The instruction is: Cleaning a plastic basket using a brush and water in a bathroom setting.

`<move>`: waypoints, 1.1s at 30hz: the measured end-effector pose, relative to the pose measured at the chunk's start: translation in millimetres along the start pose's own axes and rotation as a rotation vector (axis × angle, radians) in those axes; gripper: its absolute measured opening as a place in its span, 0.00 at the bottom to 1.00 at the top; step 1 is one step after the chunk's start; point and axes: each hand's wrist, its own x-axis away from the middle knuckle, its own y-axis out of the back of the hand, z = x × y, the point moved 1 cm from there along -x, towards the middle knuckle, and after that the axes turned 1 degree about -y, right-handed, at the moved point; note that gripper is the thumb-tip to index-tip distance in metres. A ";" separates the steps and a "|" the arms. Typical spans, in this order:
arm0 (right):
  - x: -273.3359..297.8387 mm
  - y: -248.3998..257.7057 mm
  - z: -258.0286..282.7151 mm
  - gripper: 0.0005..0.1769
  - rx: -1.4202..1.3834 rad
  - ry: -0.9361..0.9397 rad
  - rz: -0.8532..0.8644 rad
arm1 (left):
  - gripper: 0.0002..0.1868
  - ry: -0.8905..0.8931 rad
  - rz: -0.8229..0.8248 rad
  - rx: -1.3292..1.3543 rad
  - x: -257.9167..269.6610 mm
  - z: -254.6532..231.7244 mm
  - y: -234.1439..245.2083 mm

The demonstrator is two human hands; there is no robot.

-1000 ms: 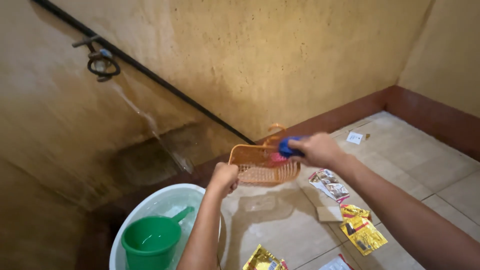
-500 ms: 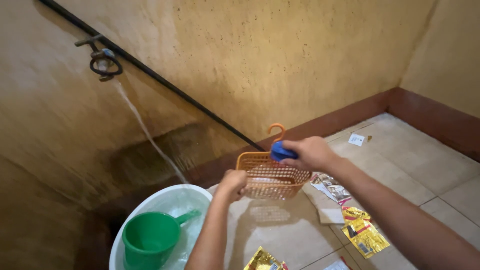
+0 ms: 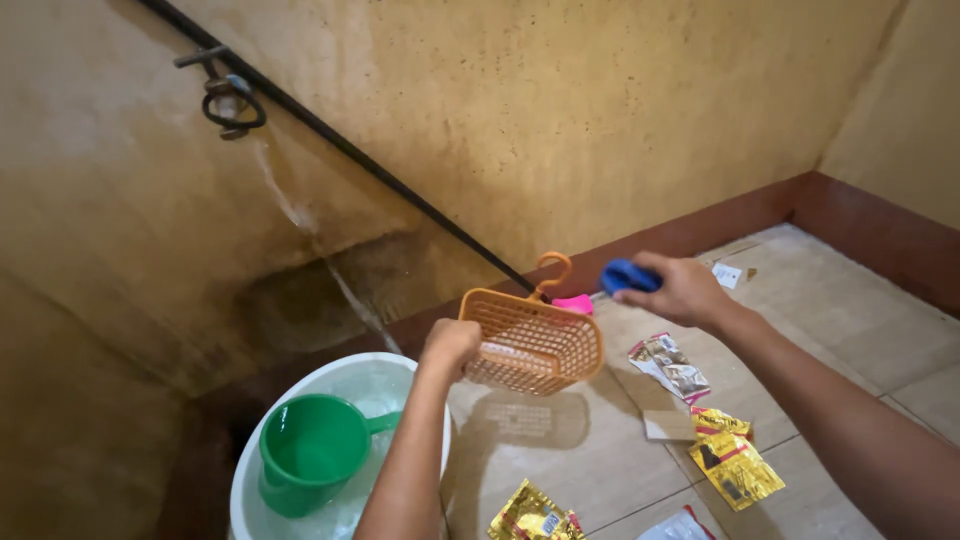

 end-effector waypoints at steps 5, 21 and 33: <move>9.5 3.7 47.1 0.28 -0.228 0.019 -0.337 | 0.16 -0.045 -0.031 -0.129 14.5 -23.7 -15.9; -17.8 -26.0 110.6 0.33 -0.376 -0.080 -0.219 | 0.19 -0.156 -0.026 -0.261 71.9 -69.1 -51.3; 0.8 -82.9 23.0 0.22 -0.692 -0.324 0.568 | 0.10 0.384 0.161 0.736 -74.5 213.7 -115.1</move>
